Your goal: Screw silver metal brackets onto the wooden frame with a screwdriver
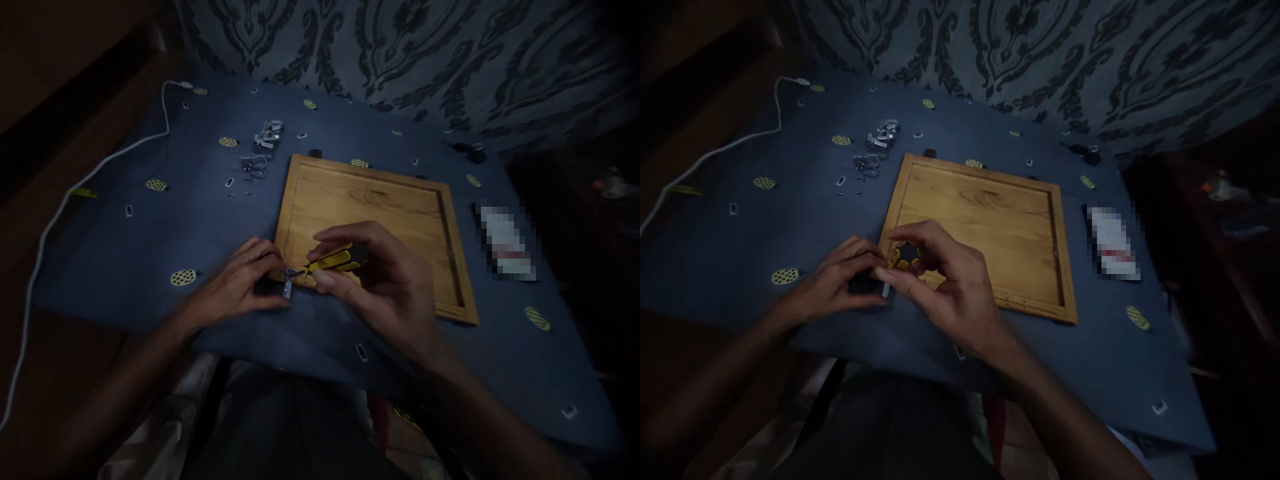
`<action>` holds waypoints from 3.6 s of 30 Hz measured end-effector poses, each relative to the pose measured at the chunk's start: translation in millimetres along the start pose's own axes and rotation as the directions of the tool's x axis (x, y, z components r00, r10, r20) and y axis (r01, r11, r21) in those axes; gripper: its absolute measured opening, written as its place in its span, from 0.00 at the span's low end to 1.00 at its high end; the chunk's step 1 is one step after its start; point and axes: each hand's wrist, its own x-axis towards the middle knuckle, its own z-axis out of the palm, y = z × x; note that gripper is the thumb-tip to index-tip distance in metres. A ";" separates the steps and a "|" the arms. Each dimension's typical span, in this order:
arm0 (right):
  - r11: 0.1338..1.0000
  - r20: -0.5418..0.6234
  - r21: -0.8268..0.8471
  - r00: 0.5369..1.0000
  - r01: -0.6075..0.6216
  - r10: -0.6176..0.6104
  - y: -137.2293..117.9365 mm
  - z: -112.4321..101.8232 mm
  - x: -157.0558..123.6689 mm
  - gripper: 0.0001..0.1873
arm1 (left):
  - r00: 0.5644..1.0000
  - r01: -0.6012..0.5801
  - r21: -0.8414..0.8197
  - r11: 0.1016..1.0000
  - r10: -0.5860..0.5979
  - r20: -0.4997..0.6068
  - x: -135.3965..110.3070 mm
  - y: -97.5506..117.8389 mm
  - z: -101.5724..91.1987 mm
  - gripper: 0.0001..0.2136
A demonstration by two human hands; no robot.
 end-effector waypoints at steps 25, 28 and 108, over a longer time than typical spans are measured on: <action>0.968 0.123 -0.086 0.967 0.236 -0.225 6.1 -5.5 3.9 0.08 | 0.997 -0.057 -0.008 0.998 0.056 -0.054 -0.1 -2.0 1.6 0.18; 0.955 0.129 -0.093 0.955 0.280 -0.267 9.7 -6.4 3.6 0.06 | 0.998 -0.044 -0.003 0.999 0.043 -0.043 -0.2 -2.0 2.1 0.19; 0.995 -0.181 -0.065 0.979 0.080 -0.091 16.2 9.2 -10.9 0.06 | 0.999 -0.036 -0.015 0.999 0.036 -0.020 0.3 -0.3 -0.2 0.19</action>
